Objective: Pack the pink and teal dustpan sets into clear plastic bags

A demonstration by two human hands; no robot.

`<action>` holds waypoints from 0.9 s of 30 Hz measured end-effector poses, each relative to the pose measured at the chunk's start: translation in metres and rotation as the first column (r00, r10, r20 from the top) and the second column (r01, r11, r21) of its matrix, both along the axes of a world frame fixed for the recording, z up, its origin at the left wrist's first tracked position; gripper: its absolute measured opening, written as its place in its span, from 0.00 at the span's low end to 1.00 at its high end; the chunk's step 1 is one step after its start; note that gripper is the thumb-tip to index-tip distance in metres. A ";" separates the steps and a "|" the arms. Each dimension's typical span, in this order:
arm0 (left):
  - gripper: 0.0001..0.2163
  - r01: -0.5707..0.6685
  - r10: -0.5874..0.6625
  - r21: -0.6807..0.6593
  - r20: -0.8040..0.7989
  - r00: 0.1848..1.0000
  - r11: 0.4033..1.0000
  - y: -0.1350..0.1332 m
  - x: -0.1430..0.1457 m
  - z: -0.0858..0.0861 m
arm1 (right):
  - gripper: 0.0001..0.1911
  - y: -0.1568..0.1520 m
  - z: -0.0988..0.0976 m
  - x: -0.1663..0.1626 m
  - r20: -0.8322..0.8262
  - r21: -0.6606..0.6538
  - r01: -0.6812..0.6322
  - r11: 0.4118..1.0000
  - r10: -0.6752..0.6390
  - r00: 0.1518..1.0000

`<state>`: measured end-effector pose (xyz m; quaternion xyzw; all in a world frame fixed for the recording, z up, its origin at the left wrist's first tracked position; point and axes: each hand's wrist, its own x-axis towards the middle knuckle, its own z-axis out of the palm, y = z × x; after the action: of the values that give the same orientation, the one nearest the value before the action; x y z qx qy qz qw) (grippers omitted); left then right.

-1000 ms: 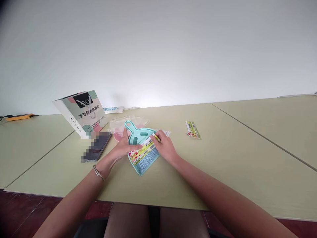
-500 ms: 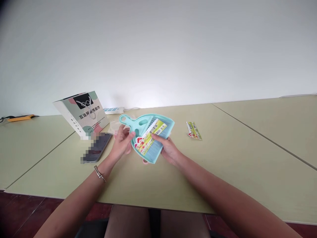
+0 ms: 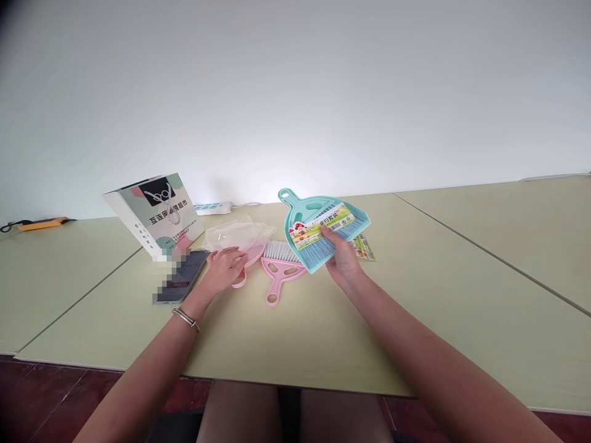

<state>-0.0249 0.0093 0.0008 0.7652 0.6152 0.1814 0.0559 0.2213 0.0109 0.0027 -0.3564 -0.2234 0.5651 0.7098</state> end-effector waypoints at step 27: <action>0.19 0.318 -0.372 0.412 0.057 0.926 0.854 -0.019 0.021 0.002 | 0.11 -0.006 -0.013 -0.018 -0.064 -0.126 -0.402 0.907 0.397 0.915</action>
<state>-0.0041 -0.0092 0.0026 0.8444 0.4131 0.3400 -0.0265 0.2036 0.0047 -0.0102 -0.3403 -0.2391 0.7190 0.5569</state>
